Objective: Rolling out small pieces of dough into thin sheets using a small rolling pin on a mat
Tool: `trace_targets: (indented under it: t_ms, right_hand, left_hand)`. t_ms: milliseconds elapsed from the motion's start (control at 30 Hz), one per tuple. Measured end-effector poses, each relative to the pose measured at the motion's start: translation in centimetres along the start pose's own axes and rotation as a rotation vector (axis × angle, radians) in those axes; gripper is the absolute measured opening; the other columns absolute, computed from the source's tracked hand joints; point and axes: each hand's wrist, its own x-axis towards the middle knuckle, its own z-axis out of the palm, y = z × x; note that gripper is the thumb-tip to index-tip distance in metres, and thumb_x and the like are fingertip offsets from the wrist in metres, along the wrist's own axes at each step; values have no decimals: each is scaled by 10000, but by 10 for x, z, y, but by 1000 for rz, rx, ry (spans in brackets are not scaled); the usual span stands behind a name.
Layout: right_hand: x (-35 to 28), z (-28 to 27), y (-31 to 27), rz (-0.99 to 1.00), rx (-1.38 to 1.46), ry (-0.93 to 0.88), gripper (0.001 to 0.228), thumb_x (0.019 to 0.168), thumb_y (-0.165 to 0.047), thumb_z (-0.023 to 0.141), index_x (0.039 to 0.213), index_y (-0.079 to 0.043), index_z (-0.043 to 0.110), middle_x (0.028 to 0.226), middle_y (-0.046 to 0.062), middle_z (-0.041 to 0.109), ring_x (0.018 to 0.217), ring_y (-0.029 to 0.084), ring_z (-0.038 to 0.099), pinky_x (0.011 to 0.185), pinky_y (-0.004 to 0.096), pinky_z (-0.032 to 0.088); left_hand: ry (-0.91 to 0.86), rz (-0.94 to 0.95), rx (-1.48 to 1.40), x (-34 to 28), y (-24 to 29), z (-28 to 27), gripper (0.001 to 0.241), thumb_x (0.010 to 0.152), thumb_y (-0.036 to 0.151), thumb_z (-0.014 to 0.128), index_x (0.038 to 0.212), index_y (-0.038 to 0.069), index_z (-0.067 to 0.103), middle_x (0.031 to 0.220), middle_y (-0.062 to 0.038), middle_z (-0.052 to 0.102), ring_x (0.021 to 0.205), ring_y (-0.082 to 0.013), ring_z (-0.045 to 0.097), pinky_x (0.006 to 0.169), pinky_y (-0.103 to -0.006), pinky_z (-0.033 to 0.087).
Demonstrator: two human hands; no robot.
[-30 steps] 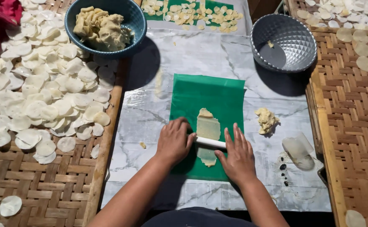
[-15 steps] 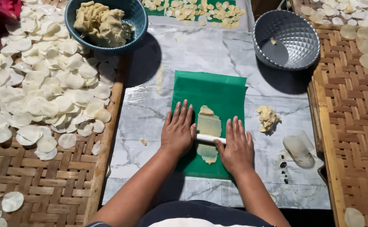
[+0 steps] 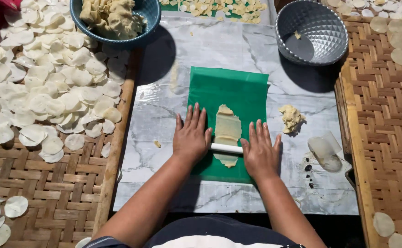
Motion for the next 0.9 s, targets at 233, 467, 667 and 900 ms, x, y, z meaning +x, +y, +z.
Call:
trace_targets:
  t_ms: [233,467,667,900]
  right_hand:
    - [-64,-54,-18,-72,239,90,417,899,-257,684,1295,-131,657,1208,62,574,1103,259,563,1154,509,347]
    - [-8,-15,28,-135,169,93,384,927,-386,665,1309,-348,668,1044,-35,586,1013,218,612,959,440,453]
    - [5,0,26,-133,215,85,492,893,-337,707,1381,-334,650,1056,-2,595,1003,259,619,844,439,482]
    - [18,-34,23,-176,214,-58,492,885,-503,691,1340,-320,653,1128,-33,611,1108,213,629,1000,447,450]
  left_hand:
    - [267,258,-62,-77,0,-30,497,997,419,560,1372,98,618,1529,-125,530,1429,-291,467,1129,-455,330]
    - [396,328,-100,4,-21,-8,261,1015,348,574,1109,189,759,1314,-97,702,1249,-292,655,1003,-459,525]
    - [297,178,11,24,-12,-4,484,989,293,478,1430,117,573,1544,-168,508,1441,-318,465,1077,-450,439]
    - [148,110,10,37,-5,-13,636,929,322,527,1510,66,497,1615,-196,416,1522,-342,349,1214,-534,252]
